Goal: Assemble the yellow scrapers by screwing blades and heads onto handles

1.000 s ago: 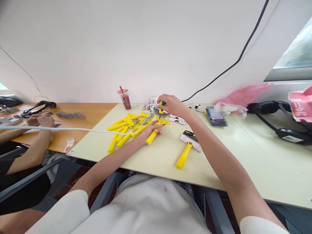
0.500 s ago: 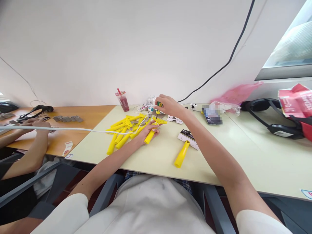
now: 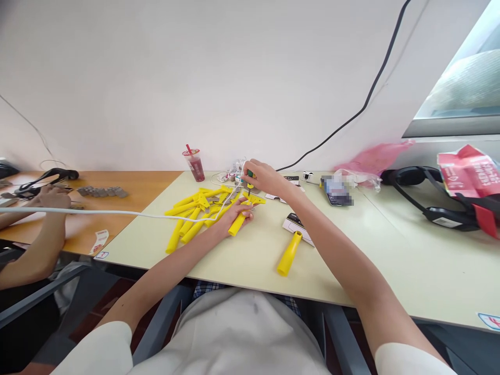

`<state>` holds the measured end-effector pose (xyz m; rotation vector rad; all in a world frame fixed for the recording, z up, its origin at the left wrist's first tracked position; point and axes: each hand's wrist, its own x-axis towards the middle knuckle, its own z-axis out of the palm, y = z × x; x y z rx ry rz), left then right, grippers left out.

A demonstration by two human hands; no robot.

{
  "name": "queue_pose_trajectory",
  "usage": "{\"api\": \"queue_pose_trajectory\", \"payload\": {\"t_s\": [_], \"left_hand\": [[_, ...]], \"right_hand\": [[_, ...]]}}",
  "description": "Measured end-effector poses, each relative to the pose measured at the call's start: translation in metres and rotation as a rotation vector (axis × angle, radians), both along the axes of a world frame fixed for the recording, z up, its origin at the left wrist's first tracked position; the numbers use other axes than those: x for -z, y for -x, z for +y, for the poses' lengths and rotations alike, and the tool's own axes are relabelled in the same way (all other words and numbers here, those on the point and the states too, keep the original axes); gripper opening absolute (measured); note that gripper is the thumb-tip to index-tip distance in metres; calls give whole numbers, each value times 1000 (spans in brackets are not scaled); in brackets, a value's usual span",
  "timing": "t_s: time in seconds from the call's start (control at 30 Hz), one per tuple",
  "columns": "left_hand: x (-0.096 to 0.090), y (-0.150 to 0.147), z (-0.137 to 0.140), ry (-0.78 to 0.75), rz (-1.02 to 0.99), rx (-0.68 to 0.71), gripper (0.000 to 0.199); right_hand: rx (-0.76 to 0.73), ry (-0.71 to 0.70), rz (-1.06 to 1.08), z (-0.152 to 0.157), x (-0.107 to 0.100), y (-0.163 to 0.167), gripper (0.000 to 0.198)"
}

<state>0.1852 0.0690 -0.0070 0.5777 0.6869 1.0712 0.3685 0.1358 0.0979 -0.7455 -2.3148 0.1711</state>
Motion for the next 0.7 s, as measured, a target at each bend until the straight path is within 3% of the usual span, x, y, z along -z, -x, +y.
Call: {"api": "queue_pose_trajectory", "payload": {"t_s": [0.1,0.3,0.5,0.7], "left_hand": [[2,0,1,23,-13,6,69],[2,1,6,35,-42,-58,68],[3,0,4,18,-24,-13,69],[3,0,4,9,-21,-15,70]], "right_hand": [[31,13,14,2,3,-3,15],[-40,178,47,4,0,-11,22],[101,87,37,8,7,-7,32],[-59,174,73,8,9,-8,29]]}}
